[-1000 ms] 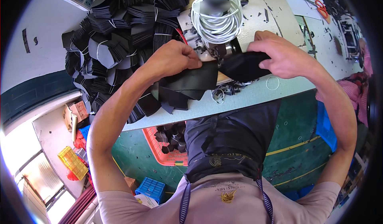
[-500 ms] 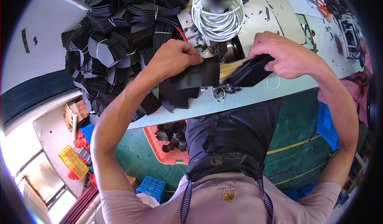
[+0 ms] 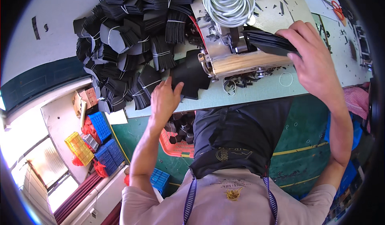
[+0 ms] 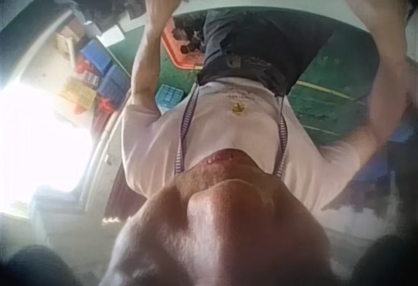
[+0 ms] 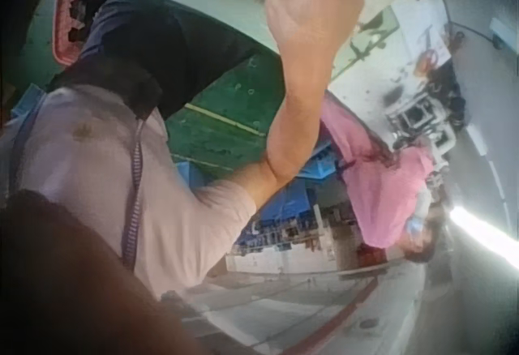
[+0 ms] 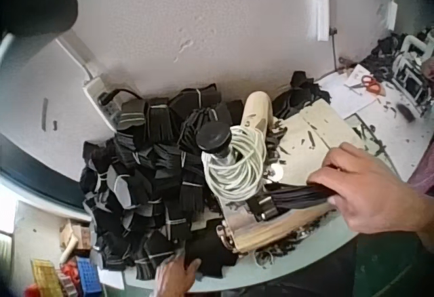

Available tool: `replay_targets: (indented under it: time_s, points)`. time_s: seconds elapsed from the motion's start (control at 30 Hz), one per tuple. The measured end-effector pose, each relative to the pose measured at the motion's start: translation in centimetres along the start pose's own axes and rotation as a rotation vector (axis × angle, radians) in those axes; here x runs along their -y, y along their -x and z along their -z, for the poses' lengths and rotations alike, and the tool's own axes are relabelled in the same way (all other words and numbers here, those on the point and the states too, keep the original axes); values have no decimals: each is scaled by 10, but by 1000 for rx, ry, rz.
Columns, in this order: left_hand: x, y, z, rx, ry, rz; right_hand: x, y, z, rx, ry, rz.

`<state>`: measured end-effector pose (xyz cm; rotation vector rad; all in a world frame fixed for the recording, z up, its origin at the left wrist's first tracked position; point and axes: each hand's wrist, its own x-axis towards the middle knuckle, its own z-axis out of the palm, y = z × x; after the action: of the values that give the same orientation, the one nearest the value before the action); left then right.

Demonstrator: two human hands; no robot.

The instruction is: The recorder is skiving or trimming the edges of black leather shoe components using an industrial machine.

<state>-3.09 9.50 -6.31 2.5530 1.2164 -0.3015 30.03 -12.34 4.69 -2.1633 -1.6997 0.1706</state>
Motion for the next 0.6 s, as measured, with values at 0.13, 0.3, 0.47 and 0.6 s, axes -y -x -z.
replay_targets:
  time_s: [0.13,0.3,0.47,0.6]
  points:
    - [-10,-7,-67,-80,-91,134,3,22,-18,-49,60,-163]
    - [-37,-10,-81,-162,-166,352,-17,95,-29,-754,-999,-664]
    - [-28,-20,-80,-154,193,402,-92,172,-90,-1125,-1123,-1153]
    - [-11,-17,-76,-144,504,392,-115,173,-145,-507,-256,-1377]
